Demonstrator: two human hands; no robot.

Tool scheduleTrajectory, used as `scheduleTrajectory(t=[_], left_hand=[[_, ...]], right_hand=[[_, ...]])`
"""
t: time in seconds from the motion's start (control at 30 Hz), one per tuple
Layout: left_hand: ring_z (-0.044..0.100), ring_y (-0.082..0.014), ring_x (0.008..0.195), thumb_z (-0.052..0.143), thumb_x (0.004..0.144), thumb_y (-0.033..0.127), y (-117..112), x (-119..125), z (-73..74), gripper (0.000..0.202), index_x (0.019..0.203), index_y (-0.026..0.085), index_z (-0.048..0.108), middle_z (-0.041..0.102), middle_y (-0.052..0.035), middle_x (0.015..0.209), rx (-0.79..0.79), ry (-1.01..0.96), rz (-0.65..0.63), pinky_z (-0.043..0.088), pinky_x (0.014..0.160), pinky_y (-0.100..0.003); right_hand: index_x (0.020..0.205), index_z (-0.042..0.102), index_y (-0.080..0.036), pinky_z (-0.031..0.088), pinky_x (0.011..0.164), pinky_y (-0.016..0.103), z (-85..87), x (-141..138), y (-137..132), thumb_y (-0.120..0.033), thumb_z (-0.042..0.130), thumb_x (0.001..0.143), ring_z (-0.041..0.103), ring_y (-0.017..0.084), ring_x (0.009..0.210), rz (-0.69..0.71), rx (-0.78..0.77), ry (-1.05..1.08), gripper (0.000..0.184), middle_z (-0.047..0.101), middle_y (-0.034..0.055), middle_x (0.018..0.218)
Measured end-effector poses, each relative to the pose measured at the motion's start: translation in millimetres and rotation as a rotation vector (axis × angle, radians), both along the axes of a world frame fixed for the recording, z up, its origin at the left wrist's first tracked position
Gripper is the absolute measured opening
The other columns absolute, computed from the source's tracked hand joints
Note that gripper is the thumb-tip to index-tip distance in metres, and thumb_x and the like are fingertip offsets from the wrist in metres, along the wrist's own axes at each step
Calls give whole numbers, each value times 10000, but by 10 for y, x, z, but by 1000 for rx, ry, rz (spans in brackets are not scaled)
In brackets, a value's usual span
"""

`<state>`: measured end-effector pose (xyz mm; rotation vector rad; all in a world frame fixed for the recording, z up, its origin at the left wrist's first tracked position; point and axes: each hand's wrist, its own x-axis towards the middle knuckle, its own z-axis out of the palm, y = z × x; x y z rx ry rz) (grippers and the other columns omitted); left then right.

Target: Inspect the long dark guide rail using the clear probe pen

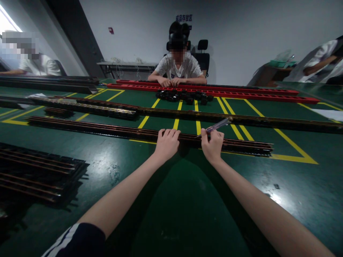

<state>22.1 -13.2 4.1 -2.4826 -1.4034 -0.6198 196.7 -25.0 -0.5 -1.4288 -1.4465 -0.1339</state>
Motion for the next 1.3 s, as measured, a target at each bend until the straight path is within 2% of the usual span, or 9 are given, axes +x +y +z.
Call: scheduleTrajectory(t=[0.47, 0.8, 1.13, 1.3], left_hand=[[534, -236, 1106, 347, 886, 154, 5, -4, -7, 368, 1178, 162, 572, 621, -90, 1198, 3, -14, -5, 320, 1006, -442], [534, -236, 1107, 347, 885, 151, -5, -2, 4, 373, 1183, 167, 570, 617, -87, 1206, -13, -22, -1, 322, 1011, -445], [524, -246, 1121, 376, 877, 156, 1, -1, -5, 370, 1199, 142, 558, 612, -100, 1214, -5, 6, -1, 319, 1015, -457], [517, -248, 1143, 378, 859, 119, -10, -3, 5, 391, 1202, 162, 561, 612, -90, 1223, 0, 2, -1, 312, 1021, -457]], right_hand=[[621, 446, -227, 350, 761, 386, 13, -1, -5, -400, 386, 883, 521, 201, 677, -16, -3, 19, 320, 595, 49, 668], [622, 422, -228, 359, 736, 374, 7, 21, 2, -424, 372, 891, 502, 186, 627, -94, 36, 58, 337, 577, 34, 651], [629, 423, -228, 362, 723, 379, 14, 11, -7, -434, 378, 888, 489, 184, 617, -74, 24, 29, 334, 559, 32, 637], [628, 434, -224, 359, 723, 376, 15, 5, -10, -421, 385, 890, 495, 181, 617, -35, 18, 9, 331, 571, 37, 646]])
